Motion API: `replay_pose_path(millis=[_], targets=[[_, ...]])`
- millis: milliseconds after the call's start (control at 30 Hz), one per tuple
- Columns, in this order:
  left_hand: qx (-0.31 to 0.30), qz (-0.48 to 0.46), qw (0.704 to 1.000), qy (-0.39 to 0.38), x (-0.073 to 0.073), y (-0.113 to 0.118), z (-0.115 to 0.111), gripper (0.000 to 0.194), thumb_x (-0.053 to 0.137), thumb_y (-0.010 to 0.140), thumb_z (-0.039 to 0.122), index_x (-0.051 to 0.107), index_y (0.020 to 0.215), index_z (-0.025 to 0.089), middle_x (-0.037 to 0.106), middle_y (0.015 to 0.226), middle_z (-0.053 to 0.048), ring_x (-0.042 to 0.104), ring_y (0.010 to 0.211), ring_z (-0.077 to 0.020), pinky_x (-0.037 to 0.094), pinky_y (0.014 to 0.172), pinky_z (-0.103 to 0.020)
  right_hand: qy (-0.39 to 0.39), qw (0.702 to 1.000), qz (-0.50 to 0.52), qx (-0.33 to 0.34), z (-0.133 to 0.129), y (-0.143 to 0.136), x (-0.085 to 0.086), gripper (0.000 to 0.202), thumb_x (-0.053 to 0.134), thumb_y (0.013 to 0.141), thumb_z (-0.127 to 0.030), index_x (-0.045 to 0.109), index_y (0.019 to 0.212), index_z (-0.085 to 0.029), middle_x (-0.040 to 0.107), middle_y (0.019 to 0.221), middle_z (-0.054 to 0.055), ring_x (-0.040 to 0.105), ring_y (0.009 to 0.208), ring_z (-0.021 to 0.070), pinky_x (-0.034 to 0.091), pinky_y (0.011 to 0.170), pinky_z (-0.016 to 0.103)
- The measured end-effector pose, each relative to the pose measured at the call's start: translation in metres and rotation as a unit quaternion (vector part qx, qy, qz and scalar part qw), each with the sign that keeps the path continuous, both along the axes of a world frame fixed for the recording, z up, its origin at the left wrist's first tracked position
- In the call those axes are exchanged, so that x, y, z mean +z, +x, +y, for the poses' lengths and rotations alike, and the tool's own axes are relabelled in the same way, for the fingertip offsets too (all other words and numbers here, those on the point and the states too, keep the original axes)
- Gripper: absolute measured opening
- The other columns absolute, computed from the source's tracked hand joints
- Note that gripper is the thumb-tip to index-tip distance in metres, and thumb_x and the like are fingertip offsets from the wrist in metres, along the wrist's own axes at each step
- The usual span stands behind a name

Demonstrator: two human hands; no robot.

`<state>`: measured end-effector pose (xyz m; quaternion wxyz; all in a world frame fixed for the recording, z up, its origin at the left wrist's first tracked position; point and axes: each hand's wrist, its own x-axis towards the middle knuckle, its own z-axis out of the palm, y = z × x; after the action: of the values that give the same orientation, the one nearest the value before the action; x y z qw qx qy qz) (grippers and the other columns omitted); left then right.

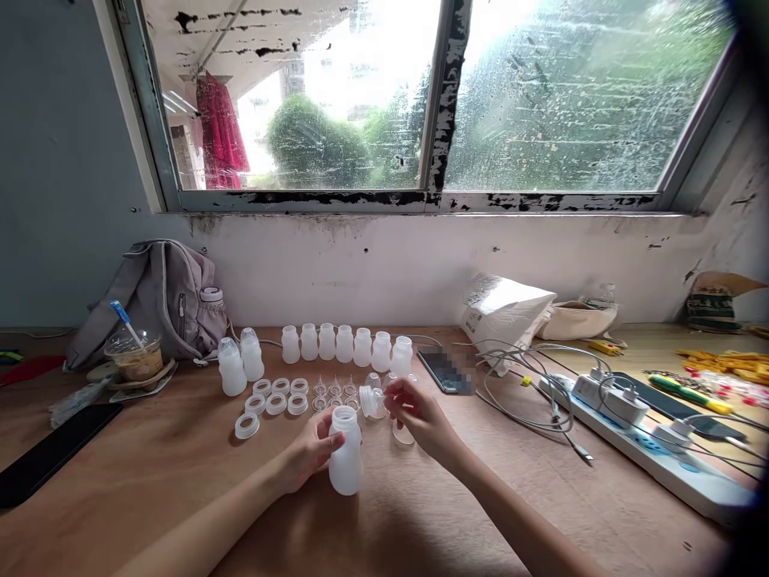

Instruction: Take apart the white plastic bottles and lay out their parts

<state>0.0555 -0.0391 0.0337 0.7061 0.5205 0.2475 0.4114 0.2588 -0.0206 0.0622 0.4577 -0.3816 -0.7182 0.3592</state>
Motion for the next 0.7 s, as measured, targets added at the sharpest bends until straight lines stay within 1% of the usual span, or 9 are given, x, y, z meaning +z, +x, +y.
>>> replay_pose_path(millis=[100,233,300,333,400,433,533,600,700], targets=[[0.067,0.054,0.994,0.07,-0.001,0.0,0.004,0.049,0.073,0.055,0.039,0.049,0.091,0.015,0.054,0.084,-0.005,0.05,0.083,-0.018,0.037,0.071,-0.026,0.004,1.0,-0.007,-0.01,-0.001,0.0,0.002,0.02,0.048,0.079,-0.038,0.045,0.08,-0.018,0.047,0.072,0.001,0.045,0.059,0.0096,0.042,0.047,0.022],[0.088,0.122,0.979,0.137,-0.002,-0.002,0.006,0.052,0.071,0.058,0.039,0.045,0.096,0.016,0.054,0.09,-0.005,0.049,0.084,-0.0175,0.037,0.075,-0.027,0.011,0.999,-0.03,-0.017,-0.002,-0.002,0.003,0.021,0.049,0.078,-0.039,0.047,0.079,-0.018,0.05,0.073,0.001,0.047,0.06,0.0103,0.043,0.048,0.022],[0.1,0.154,0.965,0.189,0.003,-0.004,0.005,0.05,0.068,0.063,0.038,0.043,0.101,0.017,0.052,0.096,-0.006,0.049,0.089,-0.0183,0.037,0.08,-0.029,0.012,0.999,-0.041,-0.02,-0.002,-0.002,0.002,0.021,0.049,0.078,-0.039,0.047,0.079,-0.018,0.05,0.072,0.001,0.047,0.059,0.0106,0.042,0.048,0.022],[0.115,0.168,0.953,0.223,0.008,-0.005,0.003,0.048,0.064,0.067,0.037,0.042,0.104,0.018,0.05,0.101,-0.007,0.048,0.092,-0.019,0.036,0.083,-0.03,0.014,0.999,-0.044,-0.024,-0.001,-0.001,0.002,0.021,0.049,0.078,-0.039,0.048,0.079,-0.018,0.05,0.072,0.001,0.048,0.059,0.0107,0.042,0.048,0.022],[0.158,0.204,0.917,0.304,0.02,-0.009,0.0,0.038,0.057,0.074,0.035,0.043,0.105,0.02,0.046,0.108,-0.008,0.045,0.1,-0.0204,0.034,0.087,-0.032,0.019,0.998,-0.047,-0.032,-0.001,-0.001,0.001,0.02,0.049,0.078,-0.039,0.048,0.079,-0.018,0.051,0.072,0.001,0.048,0.059,0.0108,0.042,0.049,0.022],[0.178,0.232,0.892,0.345,0.026,-0.011,-0.002,0.033,0.054,0.075,0.034,0.045,0.104,0.02,0.045,0.109,-0.008,0.044,0.101,-0.0208,0.034,0.088,-0.032,0.022,0.998,-0.049,-0.036,-0.001,0.0,0.001,0.02,0.048,0.079,-0.038,0.048,0.079,-0.018,0.051,0.072,0.001,0.048,0.059,0.0108,0.042,0.049,0.022],[0.216,0.349,0.798,0.441,0.046,-0.016,-0.006,0.023,0.053,0.075,0.033,0.054,0.094,0.02,0.045,0.101,-0.007,0.046,0.093,-0.0207,0.036,0.083,-0.032,0.03,0.997,-0.055,-0.045,-0.001,0.0,0.001,0.019,0.048,0.079,-0.037,0.048,0.08,-0.019,0.051,0.072,0.002,0.048,0.059,0.0108,0.042,0.049,0.022],[0.226,0.414,0.748,0.466,0.055,-0.017,-0.009,0.021,0.053,0.075,0.035,0.057,0.091,0.021,0.046,0.096,-0.006,0.048,0.083,-0.0193,0.037,0.077,-0.032,0.038,0.996,-0.058,-0.051,-0.002,0.0,0.001,0.018,0.048,0.079,-0.037,0.048,0.079,-0.019,0.052,0.072,0.001,0.048,0.059,0.0109,0.042,0.049,0.023],[0.221,0.465,0.706,0.486,0.058,-0.015,-0.013,0.023,0.054,0.074,0.036,0.057,0.093,0.022,0.047,0.09,-0.004,0.048,0.074,-0.0172,0.038,0.069,-0.03,0.05,0.995,-0.063,-0.057,-0.002,-0.001,0.002,0.017,0.049,0.078,-0.035,0.049,0.077,-0.019,0.052,0.07,0.001,0.048,0.058,0.011,0.041,0.048,0.022]])
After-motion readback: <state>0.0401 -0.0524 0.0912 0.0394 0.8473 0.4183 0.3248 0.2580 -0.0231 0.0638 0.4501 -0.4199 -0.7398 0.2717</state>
